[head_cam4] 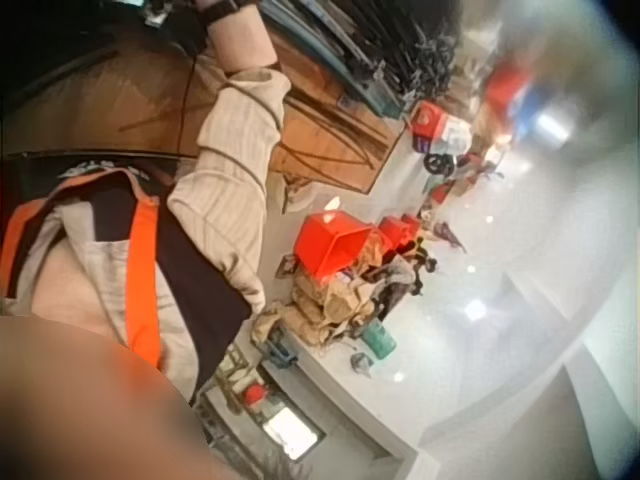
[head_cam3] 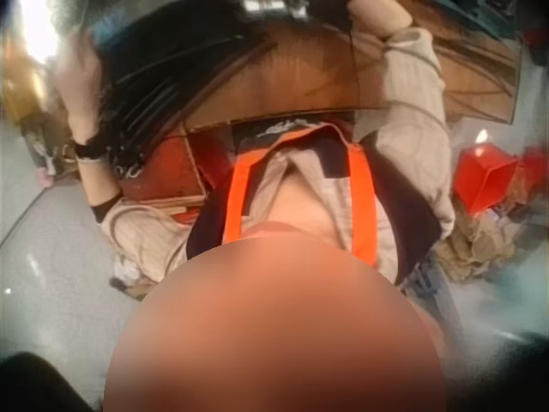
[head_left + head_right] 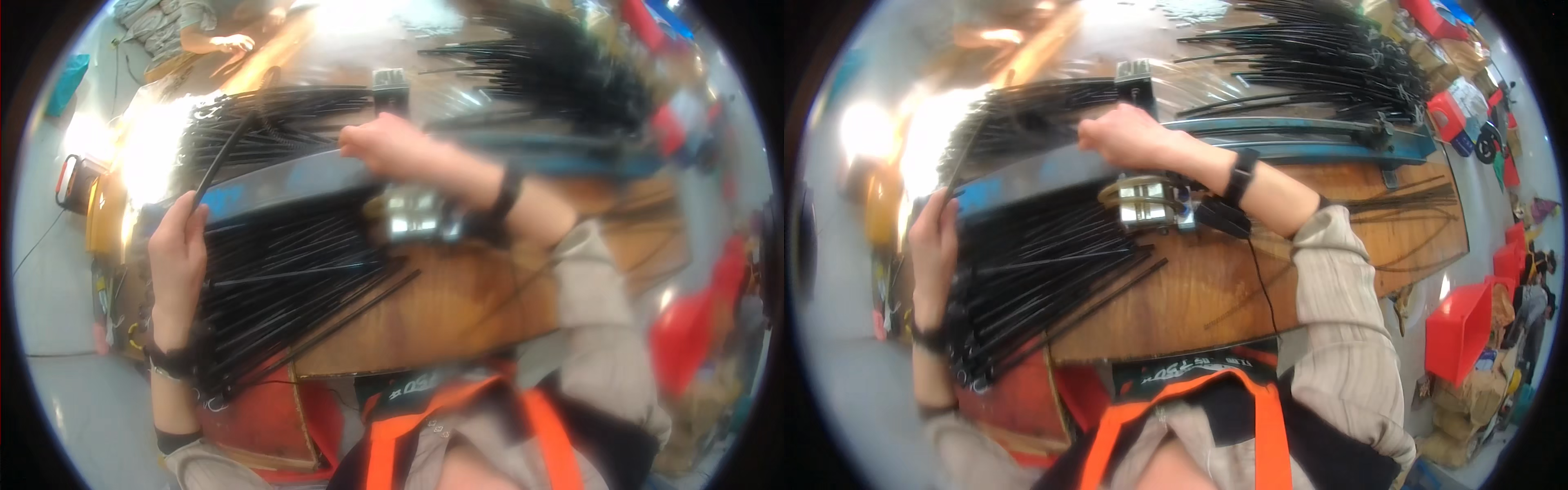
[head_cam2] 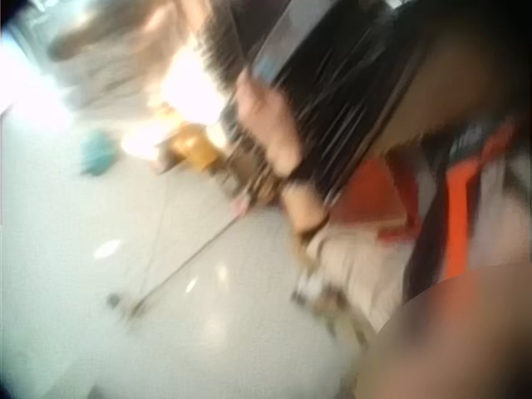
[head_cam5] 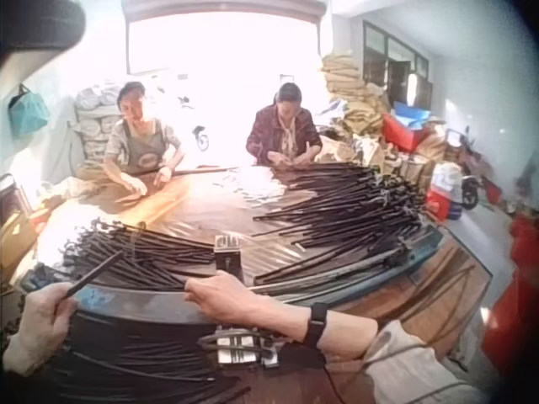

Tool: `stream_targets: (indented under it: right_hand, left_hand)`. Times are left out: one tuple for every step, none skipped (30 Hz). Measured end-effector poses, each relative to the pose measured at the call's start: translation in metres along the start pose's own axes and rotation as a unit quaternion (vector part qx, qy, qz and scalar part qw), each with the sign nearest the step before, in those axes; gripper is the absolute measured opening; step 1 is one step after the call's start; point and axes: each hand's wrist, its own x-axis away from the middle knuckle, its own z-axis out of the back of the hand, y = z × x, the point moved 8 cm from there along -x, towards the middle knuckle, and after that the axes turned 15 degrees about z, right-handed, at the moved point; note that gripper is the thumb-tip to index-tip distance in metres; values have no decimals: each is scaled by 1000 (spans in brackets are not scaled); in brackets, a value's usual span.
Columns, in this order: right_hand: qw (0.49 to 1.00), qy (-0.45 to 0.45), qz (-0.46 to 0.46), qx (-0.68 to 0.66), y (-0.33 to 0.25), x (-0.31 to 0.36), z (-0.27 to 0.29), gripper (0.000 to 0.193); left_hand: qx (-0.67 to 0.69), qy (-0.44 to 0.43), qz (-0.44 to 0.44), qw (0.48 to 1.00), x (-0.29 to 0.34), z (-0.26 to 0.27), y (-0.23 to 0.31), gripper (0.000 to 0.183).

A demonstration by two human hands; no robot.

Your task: Processing or bending thin metal rods using a manual mechanical jig.

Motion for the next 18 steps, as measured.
stream_targets:
  right_hand:
    - [999, -4, 19, 34, -3, 2, -3, 12]
    - [998, 33, 51, 34, -6, 5, 0, 12]
    - [992, 51, 72, 90, -6, 14, 6, 11]
    - [979, 92, 113, 145, -10, 28, 17, 10]
    - [981, 56, 60, 178, 6, 42, 20, 9]
    - [974, 57, 45, 214, 16, 61, 32, 9]
    - [974, 51, 22, 220, 27, 87, 45, 11]
    - [971, 69, 24, 226, 33, 113, 65, 13]
    - [960, 73, 13, 270, 41, 141, 84, 16]
    - [948, 51, -32, 313, 53, 172, 102, 15]
    - [930, 8, -106, 352, 67, 207, 120, 13]
    - [898, -13, -160, 409, 77, 239, 137, 13]
    - [880, -2, -194, 434, 82, 268, 154, 14]
    - [878, 9, -158, 452, 78, 287, 166, 13]
    - [893, 60, -148, 421, 79, 305, 172, 11]
    - [900, 72, -149, 404, 84, 317, 175, 9]
    - [900, 77, -139, 407, 88, 325, 175, 7]
    - [898, 82, -132, 411, 90, 330, 174, 6]
  left_hand:
    - [-4, 2, 1, 1000, 0, 1, -5, 21]
    - [-8, 4, 3, 1000, -1, 1, -13, 22]
    - [2, 6, 17, 1000, -1, 2, -22, 23]
    - [-19, 2, 14, 1000, -1, 0, -31, 23]
    - [-18, -1, 1, 1000, -2, -1, -37, 23]
    - [-16, -5, -14, 1000, -4, -3, -42, 23]
    - [-4, -1, -40, 999, -6, -4, -42, 23]
    - [-13, -3, -27, 1000, -10, -9, -44, 23]
    - [-40, -7, -47, 998, -13, -18, -38, 22]
    - [-68, -10, -63, 996, -17, -30, -28, 22]
    - [-53, -22, -80, 995, -21, -43, -13, 20]
    - [-54, -37, -63, 996, -28, -58, 0, 18]
    - [-83, -115, -64, 988, -33, -90, 16, 22]
    - [-88, -128, -126, 980, -34, -113, 42, 17]
    - [-99, -114, -185, 971, -33, -134, 66, 12]
    - [-23, -80, -255, 963, -36, -142, 90, 10]
    - [8, -55, -266, 962, -40, -151, 101, 12]
    - [40, -52, -277, 958, -42, -157, 105, 14]
